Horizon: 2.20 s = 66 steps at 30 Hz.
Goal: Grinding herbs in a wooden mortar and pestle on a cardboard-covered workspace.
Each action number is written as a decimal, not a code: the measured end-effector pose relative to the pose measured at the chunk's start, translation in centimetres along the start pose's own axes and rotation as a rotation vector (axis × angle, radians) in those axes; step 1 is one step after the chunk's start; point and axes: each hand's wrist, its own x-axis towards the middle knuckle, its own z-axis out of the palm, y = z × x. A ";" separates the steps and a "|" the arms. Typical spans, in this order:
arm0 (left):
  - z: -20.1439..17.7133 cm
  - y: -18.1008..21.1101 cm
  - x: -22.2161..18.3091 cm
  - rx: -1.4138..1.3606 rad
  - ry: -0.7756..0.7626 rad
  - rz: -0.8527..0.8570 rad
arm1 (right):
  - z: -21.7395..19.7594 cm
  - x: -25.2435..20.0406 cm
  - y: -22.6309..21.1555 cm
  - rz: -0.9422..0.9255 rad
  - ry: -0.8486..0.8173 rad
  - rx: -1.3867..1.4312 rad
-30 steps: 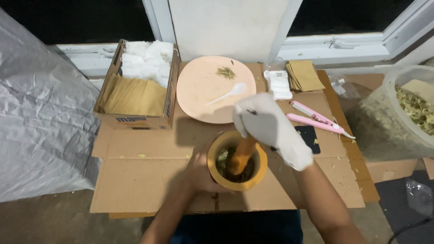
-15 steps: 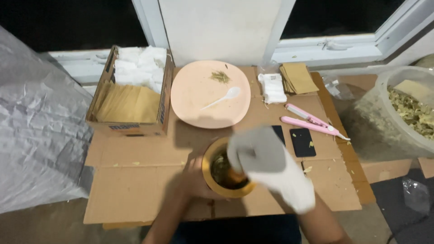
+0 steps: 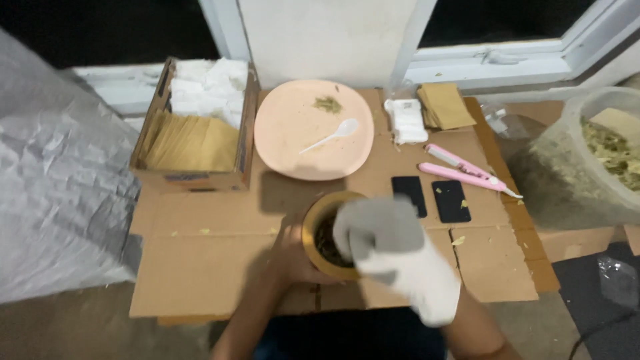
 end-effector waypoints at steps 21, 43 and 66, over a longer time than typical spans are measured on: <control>-2.8 2.8 3.4 -0.306 0.070 -0.009 | 3.2 -7.3 0.5 -0.146 0.146 -0.212; -1.5 1.8 1.6 -0.328 0.119 -0.120 | -0.6 6.6 2.9 0.327 0.005 0.291; -0.9 2.5 2.3 -0.567 -0.035 -0.347 | 1.4 -4.2 -0.1 -0.312 0.327 0.280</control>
